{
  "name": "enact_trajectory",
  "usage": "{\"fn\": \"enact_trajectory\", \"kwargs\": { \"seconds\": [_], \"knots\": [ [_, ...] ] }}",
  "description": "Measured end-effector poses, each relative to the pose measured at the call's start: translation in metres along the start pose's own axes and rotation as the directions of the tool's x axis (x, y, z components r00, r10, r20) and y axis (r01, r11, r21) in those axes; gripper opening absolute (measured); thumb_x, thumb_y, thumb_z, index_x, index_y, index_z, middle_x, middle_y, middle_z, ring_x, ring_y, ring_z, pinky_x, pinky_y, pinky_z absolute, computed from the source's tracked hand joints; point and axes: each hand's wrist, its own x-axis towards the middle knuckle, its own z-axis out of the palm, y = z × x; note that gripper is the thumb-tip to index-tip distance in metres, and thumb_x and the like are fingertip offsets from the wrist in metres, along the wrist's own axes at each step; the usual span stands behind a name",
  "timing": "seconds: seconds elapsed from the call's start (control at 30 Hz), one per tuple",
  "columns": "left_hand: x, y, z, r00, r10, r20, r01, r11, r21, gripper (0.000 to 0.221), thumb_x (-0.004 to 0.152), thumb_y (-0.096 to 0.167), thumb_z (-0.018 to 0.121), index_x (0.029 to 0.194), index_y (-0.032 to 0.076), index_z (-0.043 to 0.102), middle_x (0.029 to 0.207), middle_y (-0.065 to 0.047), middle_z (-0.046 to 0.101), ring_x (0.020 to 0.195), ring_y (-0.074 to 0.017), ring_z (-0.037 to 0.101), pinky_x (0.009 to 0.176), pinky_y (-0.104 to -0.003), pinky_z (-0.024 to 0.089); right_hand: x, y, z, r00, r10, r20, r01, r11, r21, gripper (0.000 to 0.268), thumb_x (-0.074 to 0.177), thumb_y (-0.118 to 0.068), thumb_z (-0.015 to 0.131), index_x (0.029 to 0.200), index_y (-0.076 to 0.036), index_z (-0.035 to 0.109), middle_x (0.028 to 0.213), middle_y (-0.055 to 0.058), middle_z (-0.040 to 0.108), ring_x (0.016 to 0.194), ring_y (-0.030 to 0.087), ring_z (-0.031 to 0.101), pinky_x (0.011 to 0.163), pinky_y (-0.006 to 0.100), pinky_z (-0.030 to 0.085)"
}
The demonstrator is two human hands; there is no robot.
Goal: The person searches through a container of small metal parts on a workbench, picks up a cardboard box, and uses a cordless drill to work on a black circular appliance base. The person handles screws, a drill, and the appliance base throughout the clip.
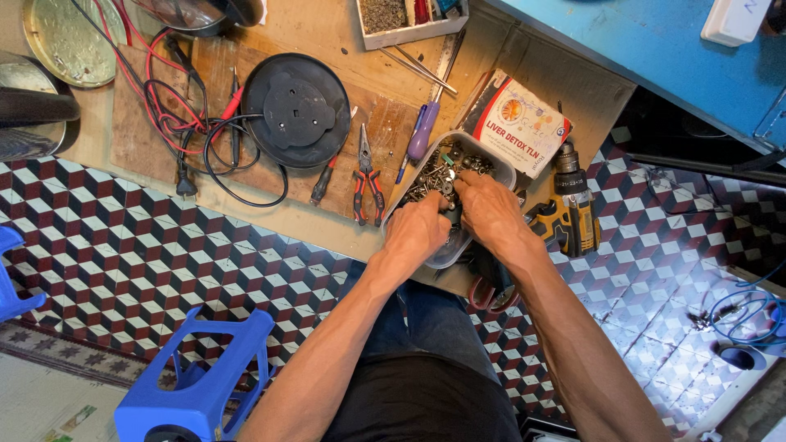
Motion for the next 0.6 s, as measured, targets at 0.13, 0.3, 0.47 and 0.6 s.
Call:
{"fn": "enact_trajectory", "kwargs": {
  "seconds": [0.13,0.3,0.47,0.6],
  "knots": [
    [0.011,-0.001,-0.003,0.994,0.001,-0.106,-0.003,1.000,-0.014,0.058,0.088,0.013,0.061,0.142,-0.001,0.043,0.086,-0.032,0.070,0.085,-0.0501,0.068,0.082,-0.059,0.052,-0.002,-0.001,0.005,0.998,0.053,-0.035,-0.052,0.998,0.036,0.027,0.077,0.000,0.067,0.104,-0.001,0.068,0.111,0.015,0.066,0.101,0.040,0.065,0.085,0.050,0.054],
    [0.021,0.005,0.006,0.998,-0.011,-0.059,0.013,0.999,0.033,0.093,0.084,0.012,0.063,0.158,-0.006,0.010,0.082,-0.035,0.068,0.079,-0.0533,0.067,0.082,-0.058,0.053,0.011,-0.003,0.005,0.980,0.183,-0.072,-0.174,0.978,0.112,0.034,0.090,-0.003,0.057,0.123,0.000,0.065,0.104,0.022,0.062,0.097,0.043,0.063,0.080,0.053,0.052],
    [0.025,-0.001,0.012,0.999,-0.025,-0.043,0.026,0.999,0.033,0.095,0.081,0.012,0.064,0.158,-0.006,0.012,0.083,-0.036,0.068,0.081,-0.0533,0.067,0.084,-0.058,0.052,0.019,0.000,0.018,0.985,0.143,-0.095,-0.141,0.990,0.027,0.035,0.081,-0.003,0.061,0.115,0.001,0.066,0.105,0.024,0.060,0.096,0.043,0.063,0.077,0.053,0.053],
    [0.026,-0.004,0.013,0.999,-0.031,-0.011,0.032,0.999,0.027,0.094,0.081,0.012,0.064,0.158,-0.005,0.013,0.085,-0.035,0.069,0.082,-0.0527,0.068,0.082,-0.057,0.054,0.010,0.010,0.028,0.984,0.113,-0.137,-0.117,0.993,-0.022,0.022,0.083,-0.002,0.062,0.104,0.004,0.068,0.101,0.025,0.059,0.095,0.043,0.062,0.079,0.052,0.053]
  ]
}}
